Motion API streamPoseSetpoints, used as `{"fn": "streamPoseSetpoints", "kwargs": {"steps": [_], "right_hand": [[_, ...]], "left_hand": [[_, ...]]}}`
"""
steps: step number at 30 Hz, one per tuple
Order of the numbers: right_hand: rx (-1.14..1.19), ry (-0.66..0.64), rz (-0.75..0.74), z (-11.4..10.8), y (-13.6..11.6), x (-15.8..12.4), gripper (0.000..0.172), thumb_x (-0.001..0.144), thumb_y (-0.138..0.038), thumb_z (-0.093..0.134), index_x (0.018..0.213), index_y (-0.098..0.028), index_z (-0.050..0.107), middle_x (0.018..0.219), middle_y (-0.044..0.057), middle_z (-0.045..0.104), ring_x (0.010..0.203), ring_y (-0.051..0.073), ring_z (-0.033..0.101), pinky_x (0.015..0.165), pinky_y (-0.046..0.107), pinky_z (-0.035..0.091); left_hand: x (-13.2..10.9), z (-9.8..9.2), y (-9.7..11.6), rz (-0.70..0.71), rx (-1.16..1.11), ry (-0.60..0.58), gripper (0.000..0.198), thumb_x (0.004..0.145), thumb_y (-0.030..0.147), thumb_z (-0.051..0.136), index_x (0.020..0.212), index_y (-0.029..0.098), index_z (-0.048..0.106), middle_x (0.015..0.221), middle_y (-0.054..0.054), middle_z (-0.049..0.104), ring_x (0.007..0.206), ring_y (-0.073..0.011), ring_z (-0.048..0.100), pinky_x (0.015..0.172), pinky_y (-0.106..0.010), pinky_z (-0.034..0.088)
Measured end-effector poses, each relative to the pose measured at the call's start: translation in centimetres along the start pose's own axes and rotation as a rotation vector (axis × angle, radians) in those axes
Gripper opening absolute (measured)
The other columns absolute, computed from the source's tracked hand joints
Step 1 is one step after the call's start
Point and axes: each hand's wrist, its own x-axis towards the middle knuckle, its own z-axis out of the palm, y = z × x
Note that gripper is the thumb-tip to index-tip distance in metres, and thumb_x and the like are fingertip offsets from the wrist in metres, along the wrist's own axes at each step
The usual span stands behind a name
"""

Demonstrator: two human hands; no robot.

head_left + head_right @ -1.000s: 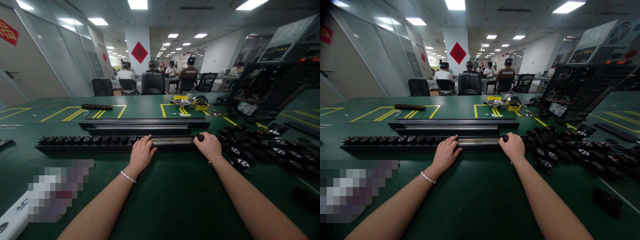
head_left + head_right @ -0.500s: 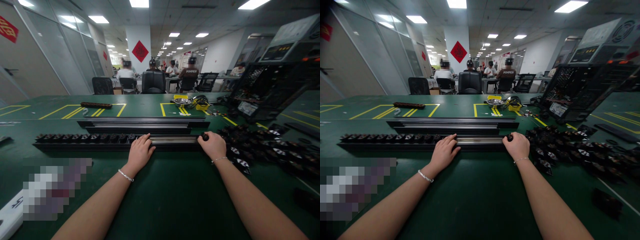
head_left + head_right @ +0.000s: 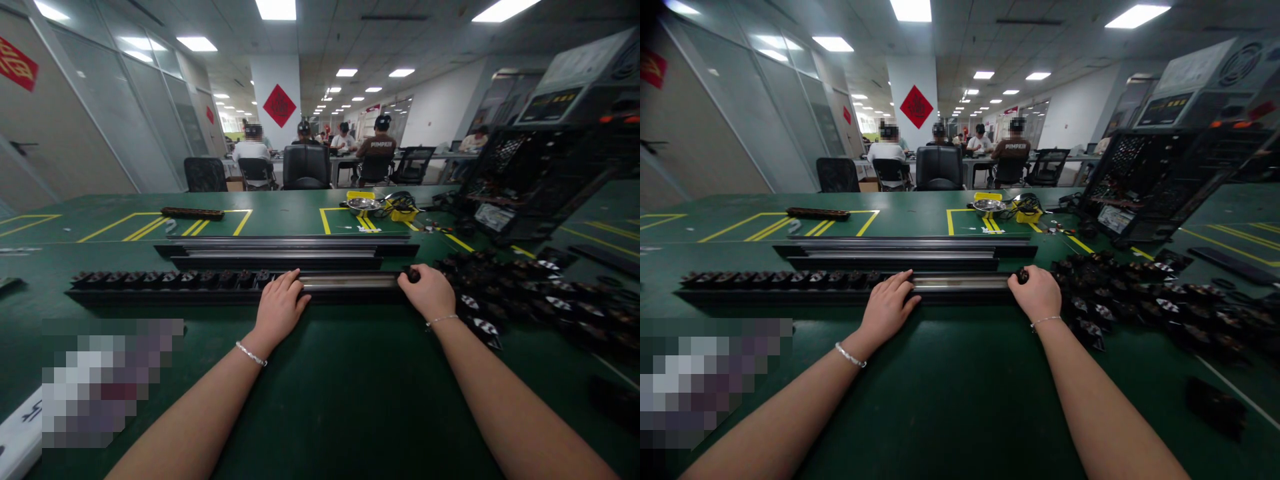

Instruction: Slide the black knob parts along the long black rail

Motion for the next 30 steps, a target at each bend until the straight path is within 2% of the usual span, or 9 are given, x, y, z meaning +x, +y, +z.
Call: {"fn": "streamPoseSetpoints", "kwargs": {"steps": [10,15,18,21,24,30], "right_hand": [[-0.096,0.055,0.024,-0.6,1.0,0.4,0.024,0.071,-0.037,0.048,0.074,-0.019,0.063,0.075,0.007,0.064,0.081,0.023,0.056,0.070,0.032,0.039],[-0.057,0.087,0.063,-0.4,1.8,0.4,0.022,0.070,-0.038,0.048,0.069,-0.020,0.060,0.074,0.007,0.062,0.081,0.024,0.054,0.069,0.033,0.040],[0.002,0.103,0.041,0.1,2.4,0.6,0.019,0.069,-0.036,0.048,0.067,-0.020,0.058,0.075,0.007,0.061,0.081,0.024,0.054,0.073,0.034,0.041],[0.049,0.170,-0.015,0.8,3.1,0.7,0.017,0.068,-0.034,0.049,0.067,-0.019,0.058,0.088,0.010,0.061,0.092,0.025,0.054,0.084,0.038,0.041],[0.078,0.234,0.020,1.3,3.5,0.6,0.019,0.067,-0.036,0.051,0.070,-0.019,0.060,0.103,0.012,0.059,0.101,0.026,0.052,0.089,0.039,0.040],[0.119,0.231,0.074,1.2,3.6,0.4,0.022,0.067,-0.038,0.053,0.073,-0.019,0.063,0.104,0.010,0.058,0.095,0.024,0.053,0.087,0.037,0.043]], "left_hand": [[0.0,-0.1,0.0,0.002,-0.010,0.008,0.021,0.087,0.037,0.047,0.095,0.023,0.060,0.135,-0.006,0.051,0.121,-0.0251,0.048,0.094,-0.043,0.042],[0.0,-0.1,0.0,-0.005,-0.018,-0.001,0.020,0.087,0.036,0.048,0.095,0.023,0.060,0.135,-0.006,0.051,0.121,-0.0254,0.048,0.095,-0.044,0.042],[0.0,0.0,0.0,-0.009,-0.025,-0.004,0.019,0.086,0.036,0.049,0.094,0.023,0.060,0.135,-0.006,0.051,0.121,-0.0259,0.048,0.095,-0.044,0.042],[0.0,0.0,0.0,-0.008,-0.024,-0.004,0.020,0.087,0.036,0.048,0.095,0.023,0.060,0.136,-0.006,0.051,0.122,-0.0256,0.048,0.095,-0.044,0.041],[0.0,0.0,0.1,-0.007,-0.018,-0.008,0.020,0.087,0.037,0.048,0.095,0.023,0.059,0.136,-0.006,0.051,0.122,-0.0255,0.047,0.096,-0.043,0.040],[0.0,0.0,0.1,-0.009,-0.008,-0.007,0.020,0.087,0.037,0.048,0.095,0.022,0.058,0.136,-0.006,0.050,0.122,-0.0255,0.047,0.096,-0.043,0.040]]}}
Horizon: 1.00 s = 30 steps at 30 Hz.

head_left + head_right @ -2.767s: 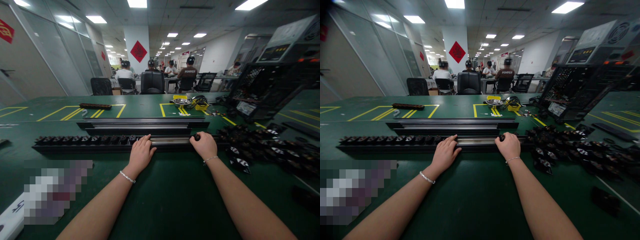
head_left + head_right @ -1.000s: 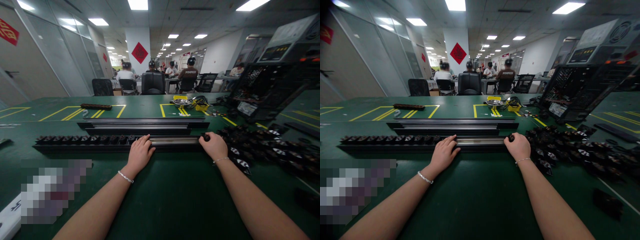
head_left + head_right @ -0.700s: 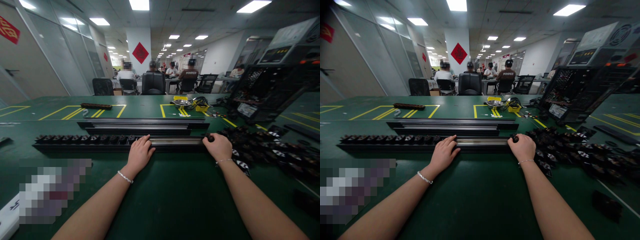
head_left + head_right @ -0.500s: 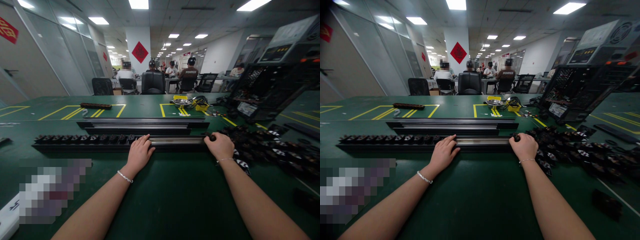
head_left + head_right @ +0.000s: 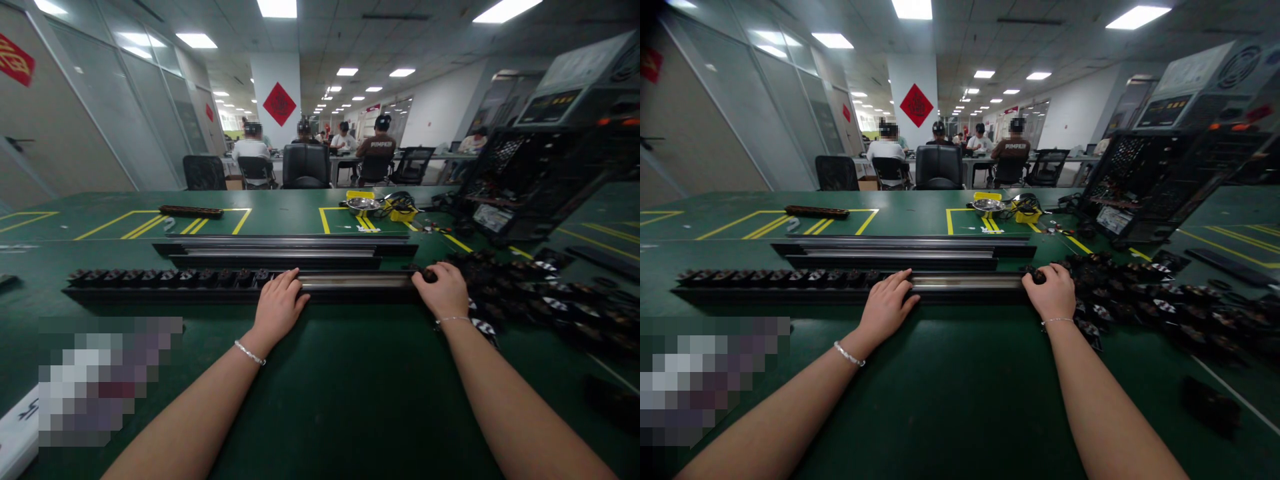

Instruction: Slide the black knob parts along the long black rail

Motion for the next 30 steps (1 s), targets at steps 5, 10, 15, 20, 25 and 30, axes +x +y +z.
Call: {"fn": "streamPoseSetpoints", "kwargs": {"steps": [5,10,15,20,25,30], "right_hand": [[0.002,-0.033,0.048,-0.4,0.1,0.1,0.022,0.067,-0.038,0.053,0.074,-0.020,0.062,0.097,0.009,0.059,0.092,0.023,0.054,0.084,0.035,0.043],[0.009,-0.027,0.070,-0.5,0.3,0.2,0.021,0.068,-0.038,0.052,0.078,-0.021,0.062,0.095,0.008,0.061,0.093,0.024,0.054,0.084,0.036,0.044],[0.025,-0.018,0.041,-0.5,1.0,0.5,0.021,0.068,-0.036,0.051,0.079,-0.020,0.060,0.092,0.009,0.061,0.092,0.024,0.054,0.085,0.036,0.043],[0.004,-0.072,-0.004,-0.6,1.5,0.9,0.019,0.070,-0.038,0.050,0.076,-0.021,0.058,0.089,0.007,0.061,0.090,0.023,0.055,0.082,0.035,0.043],[-0.062,-0.171,-0.034,-0.7,2.1,1.4,0.023,0.071,-0.042,0.049,0.079,-0.022,0.057,0.085,0.007,0.062,0.082,0.023,0.056,0.074,0.034,0.043],[-0.070,-0.195,0.056,-0.7,3.0,2.1,0.024,0.069,-0.044,0.050,0.077,-0.023,0.058,0.072,0.004,0.060,0.070,0.023,0.056,0.066,0.034,0.042]], "left_hand": [[0.0,-0.3,0.1,0.001,-0.001,-0.004,0.019,0.087,0.036,0.048,0.094,0.022,0.059,0.136,-0.006,0.051,0.121,-0.0256,0.048,0.095,-0.043,0.041],[0.1,-0.4,0.1,-0.001,-0.004,-0.004,0.018,0.087,0.036,0.049,0.093,0.023,0.060,0.135,-0.006,0.051,0.121,-0.0259,0.048,0.094,-0.044,0.041],[0.1,-0.4,0.0,0.000,-0.022,0.003,0.017,0.086,0.035,0.050,0.093,0.023,0.060,0.135,-0.007,0.051,0.122,-0.0256,0.048,0.095,-0.044,0.041],[0.1,-0.5,-0.1,0.006,-0.009,0.002,0.017,0.087,0.036,0.049,0.092,0.023,0.059,0.135,-0.006,0.051,0.121,-0.0251,0.048,0.095,-0.043,0.041],[0.0,-0.5,-0.2,0.002,-0.019,0.006,0.017,0.086,0.035,0.051,0.094,0.023,0.060,0.135,-0.006,0.052,0.121,-0.0252,0.048,0.095,-0.043,0.042],[0.1,-0.4,-0.2,0.001,-0.014,-0.009,0.019,0.086,0.035,0.049,0.095,0.023,0.060,0.136,-0.007,0.051,0.122,-0.0250,0.047,0.095,-0.043,0.041]]}}
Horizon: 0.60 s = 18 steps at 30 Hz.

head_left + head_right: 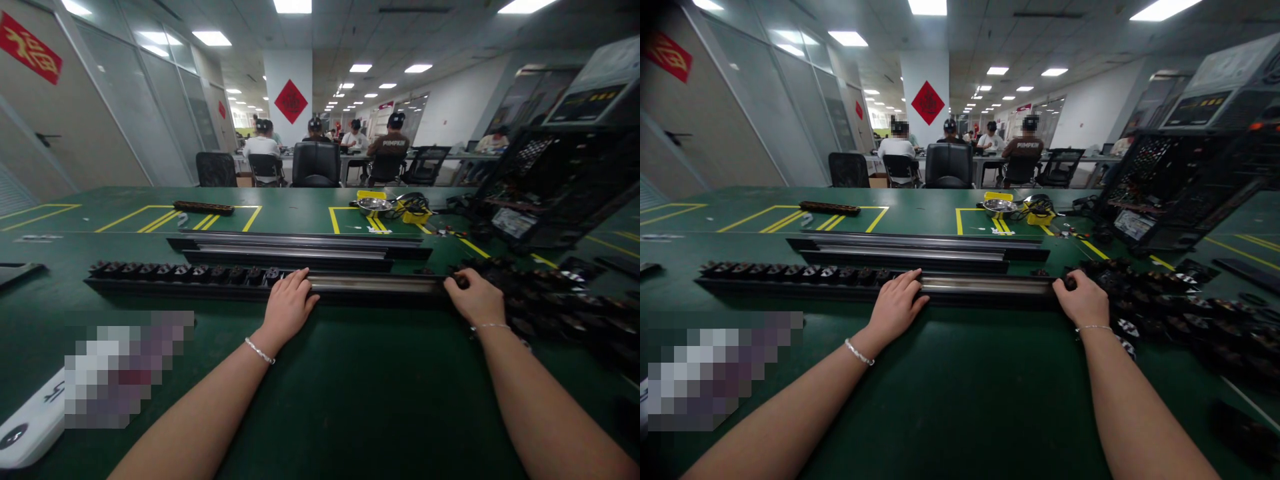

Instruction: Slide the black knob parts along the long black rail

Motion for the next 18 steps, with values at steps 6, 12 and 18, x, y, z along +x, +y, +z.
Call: {"fn": "streamPoseSetpoints", "kwargs": {"steps": [6,12,18], "right_hand": [[0.032,-0.031,0.090,-0.4,0.6,0.3,0.023,0.066,-0.044,0.052,0.076,-0.024,0.056,0.070,0.005,0.060,0.069,0.025,0.056,0.068,0.036,0.043],[0.033,-0.027,0.175,-0.7,0.8,0.3,0.024,0.067,-0.045,0.051,0.079,-0.024,0.054,0.075,0.008,0.061,0.074,0.028,0.057,0.075,0.041,0.043],[0.041,-0.052,0.164,-0.5,1.5,0.5,0.027,0.068,-0.047,0.050,0.081,-0.024,0.055,0.077,0.007,0.061,0.074,0.027,0.056,0.072,0.039,0.043]], "left_hand": [[0.0,0.1,0.0,0.004,0.008,-0.003,0.019,0.087,0.036,0.048,0.094,0.022,0.058,0.136,-0.006,0.051,0.122,-0.0247,0.047,0.095,-0.042,0.041],[0.0,0.2,0.1,0.006,0.005,-0.002,0.019,0.088,0.036,0.047,0.095,0.022,0.058,0.136,-0.006,0.050,0.123,-0.0250,0.047,0.095,-0.042,0.040],[0.0,0.4,0.0,0.004,0.012,-0.004,0.020,0.088,0.036,0.047,0.096,0.022,0.058,0.136,-0.006,0.050,0.123,-0.0252,0.047,0.096,-0.042,0.040]]}}
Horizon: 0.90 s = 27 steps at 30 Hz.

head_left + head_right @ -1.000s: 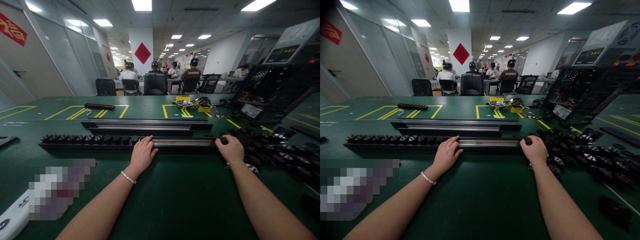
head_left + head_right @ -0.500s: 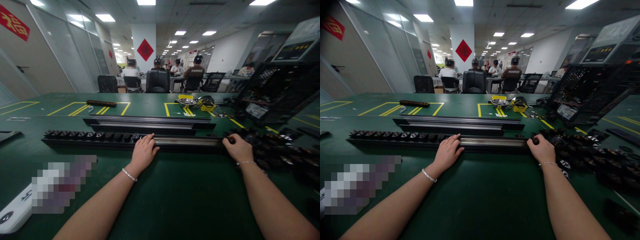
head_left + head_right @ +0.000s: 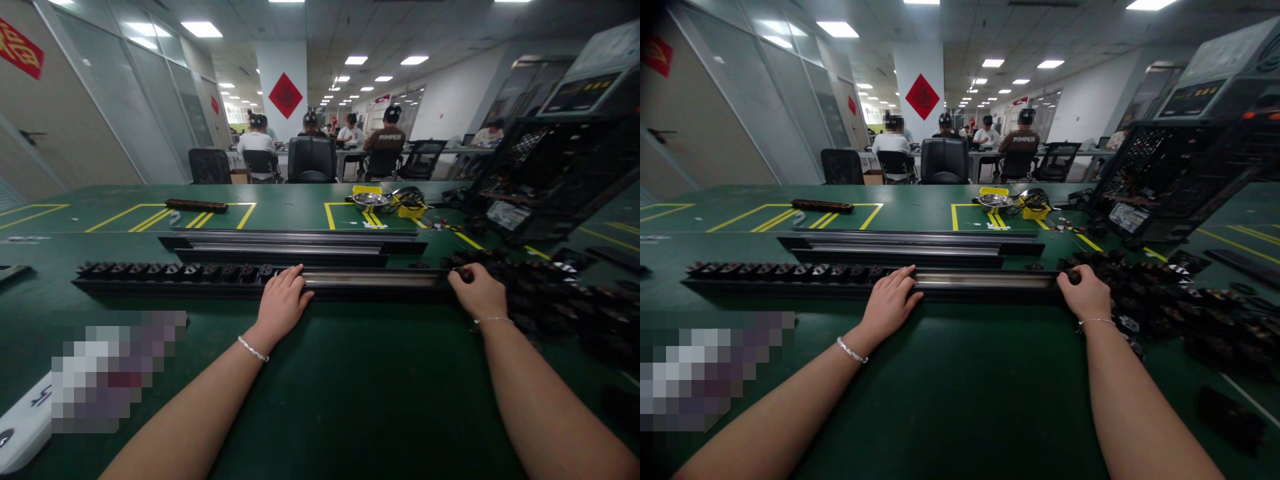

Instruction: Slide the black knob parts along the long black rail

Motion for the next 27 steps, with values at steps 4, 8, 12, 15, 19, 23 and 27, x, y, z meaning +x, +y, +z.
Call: {"fn": "streamPoseSetpoints", "kwargs": {"steps": [4,8,12,15,19,23,27], "right_hand": [[-0.012,0.007,-0.021,0.1,0.3,0.2,0.030,0.068,-0.049,0.049,0.082,-0.023,0.057,0.075,0.006,0.059,0.072,0.024,0.055,0.069,0.035,0.042],[-0.008,-0.006,-0.022,-0.1,0.4,0.3,0.029,0.067,-0.048,0.050,0.081,-0.024,0.056,0.072,0.004,0.058,0.070,0.023,0.055,0.068,0.034,0.042],[0.021,-0.007,-0.009,-0.4,0.2,0.4,0.025,0.064,-0.047,0.053,0.074,-0.024,0.053,0.071,0.004,0.058,0.069,0.022,0.054,0.070,0.033,0.042],[0.039,0.006,0.006,-0.6,0.2,0.4,0.023,0.062,-0.045,0.054,0.071,-0.024,0.051,0.070,0.003,0.057,0.068,0.021,0.054,0.070,0.033,0.042],[0.046,0.001,-0.005,-0.8,0.2,0.4,0.023,0.062,-0.045,0.055,0.069,-0.023,0.052,0.068,0.002,0.057,0.067,0.020,0.053,0.068,0.033,0.042],[0.049,0.015,-0.011,-0.8,0.0,0.3,0.022,0.063,-0.043,0.056,0.069,-0.022,0.053,0.067,0.002,0.057,0.065,0.019,0.053,0.068,0.032,0.042],[0.034,0.009,0.033,-1.2,0.1,0.4,0.020,0.064,-0.040,0.058,0.071,-0.022,0.053,0.071,0.004,0.059,0.068,0.019,0.052,0.070,0.031,0.041]], "left_hand": [[0.1,0.1,0.0,0.001,-0.001,0.003,0.019,0.087,0.036,0.047,0.095,0.022,0.058,0.136,-0.006,0.050,0.122,-0.0255,0.047,0.095,-0.043,0.040],[0.1,0.1,0.1,0.007,0.016,0.000,0.020,0.087,0.036,0.047,0.095,0.022,0.058,0.136,-0.006,0.050,0.122,-0.0252,0.047,0.096,-0.042,0.040],[0.1,0.2,0.0,0.009,0.027,0.001,0.021,0.087,0.038,0.047,0.095,0.021,0.058,0.136,-0.006,0.050,0.122,-0.0251,0.047,0.095,-0.042,0.040],[0.1,0.4,0.0,0.010,0.030,0.007,0.021,0.087,0.038,0.047,0.095,0.021,0.058,0.137,-0.006,0.050,0.122,-0.0252,0.047,0.095,-0.042,0.040],[0.1,0.5,0.0,0.018,0.037,0.008,0.022,0.088,0.038,0.045,0.095,0.021,0.058,0.137,-0.006,0.049,0.121,-0.0254,0.048,0.094,-0.042,0.040],[0.1,0.6,0.0,0.018,0.037,0.008,0.023,0.088,0.038,0.045,0.095,0.021,0.059,0.137,-0.006,0.050,0.121,-0.0256,0.048,0.094,-0.042,0.040],[0.0,0.6,-0.1,0.017,0.037,0.005,0.022,0.088,0.038,0.045,0.095,0.021,0.058,0.137,-0.006,0.049,0.121,-0.0256,0.047,0.094,-0.042,0.040]]}}
